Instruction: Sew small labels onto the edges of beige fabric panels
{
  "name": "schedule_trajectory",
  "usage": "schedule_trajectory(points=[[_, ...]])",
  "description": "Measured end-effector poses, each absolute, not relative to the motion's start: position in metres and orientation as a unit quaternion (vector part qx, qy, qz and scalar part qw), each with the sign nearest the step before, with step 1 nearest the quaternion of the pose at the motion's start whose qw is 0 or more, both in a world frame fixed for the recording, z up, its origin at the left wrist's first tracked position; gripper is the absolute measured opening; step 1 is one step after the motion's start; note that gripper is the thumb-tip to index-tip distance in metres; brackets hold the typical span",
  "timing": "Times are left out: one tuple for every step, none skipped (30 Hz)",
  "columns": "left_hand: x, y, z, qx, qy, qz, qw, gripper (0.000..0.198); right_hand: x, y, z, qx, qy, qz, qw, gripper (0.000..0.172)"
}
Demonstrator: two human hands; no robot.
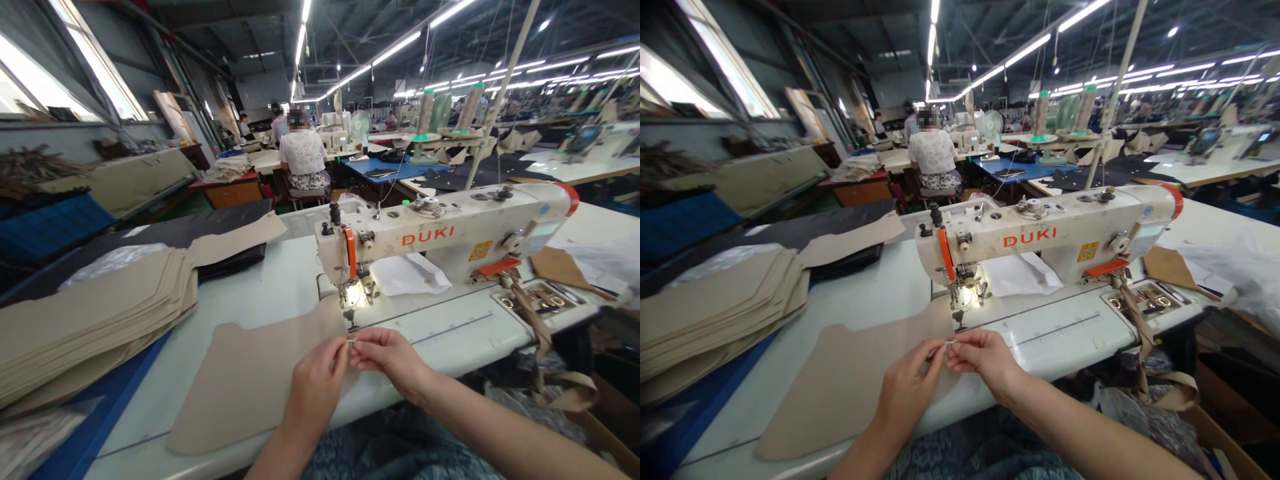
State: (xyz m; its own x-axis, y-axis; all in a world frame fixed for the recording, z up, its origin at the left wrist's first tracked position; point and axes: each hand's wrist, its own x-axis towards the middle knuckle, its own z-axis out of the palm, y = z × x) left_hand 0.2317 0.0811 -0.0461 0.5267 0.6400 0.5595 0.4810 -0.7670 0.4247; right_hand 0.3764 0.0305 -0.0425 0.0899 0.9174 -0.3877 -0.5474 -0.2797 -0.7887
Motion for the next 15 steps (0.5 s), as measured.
schedule_trajectory(points=[[0.231,0.081,-0.047,0.867,0.323,0.365,0.106,0.026,0.376,0.032,-0.045,-0.490,-0.224,0.623,0.568,0.040],[0.231,0.081,-0.047,0.865,0.323,0.369,0.105,0.025,0.376,0.033,-0.048,-0.505,-0.254,0.595,0.571,0.039],[0.231,0.080,-0.048,0.863,0.324,0.372,0.107,0.024,0.376,0.034,-0.050,-0.517,-0.285,0.565,0.576,0.037],[0.231,0.079,-0.049,0.861,0.325,0.374,0.112,0.022,0.376,0.035,-0.052,-0.526,-0.314,0.536,0.581,0.035],[0.232,0.077,-0.050,0.859,0.328,0.375,0.118,0.021,0.376,0.035,-0.053,-0.532,-0.338,0.510,0.586,0.032],[0.232,0.075,-0.050,0.857,0.332,0.373,0.124,0.020,0.376,0.034,-0.054,-0.536,-0.358,0.490,0.587,0.031],[0.232,0.073,-0.051,0.856,0.338,0.369,0.130,0.020,0.376,0.034,-0.054,-0.538,-0.375,0.477,0.585,0.030],[0.233,0.071,-0.051,0.854,0.344,0.364,0.136,0.019,0.376,0.033,-0.054,-0.541,-0.388,0.469,0.580,0.030],[0.233,0.070,-0.051,0.853,0.351,0.360,0.142,0.019,0.376,0.032,-0.053,-0.545,-0.401,0.463,0.573,0.031],[0.233,0.068,-0.051,0.850,0.358,0.357,0.149,0.018,0.377,0.032,-0.053,-0.550,-0.412,0.458,0.563,0.032],[0.233,0.067,-0.051,0.846,0.366,0.355,0.158,0.017,0.378,0.032,-0.052,-0.555,-0.420,0.456,0.554,0.034],[0.233,0.065,-0.052,0.841,0.374,0.355,0.165,0.015,0.379,0.032,-0.051,-0.558,-0.427,0.460,0.544,0.035],[0.233,0.064,-0.052,0.835,0.382,0.358,0.171,0.014,0.380,0.032,-0.051,-0.557,-0.432,0.466,0.534,0.037],[0.233,0.063,-0.053,0.829,0.389,0.363,0.173,0.014,0.381,0.032,-0.050,-0.554,-0.438,0.474,0.525,0.038],[0.233,0.062,-0.054,0.824,0.395,0.368,0.173,0.014,0.382,0.032,-0.050,-0.552,-0.446,0.479,0.517,0.039]])
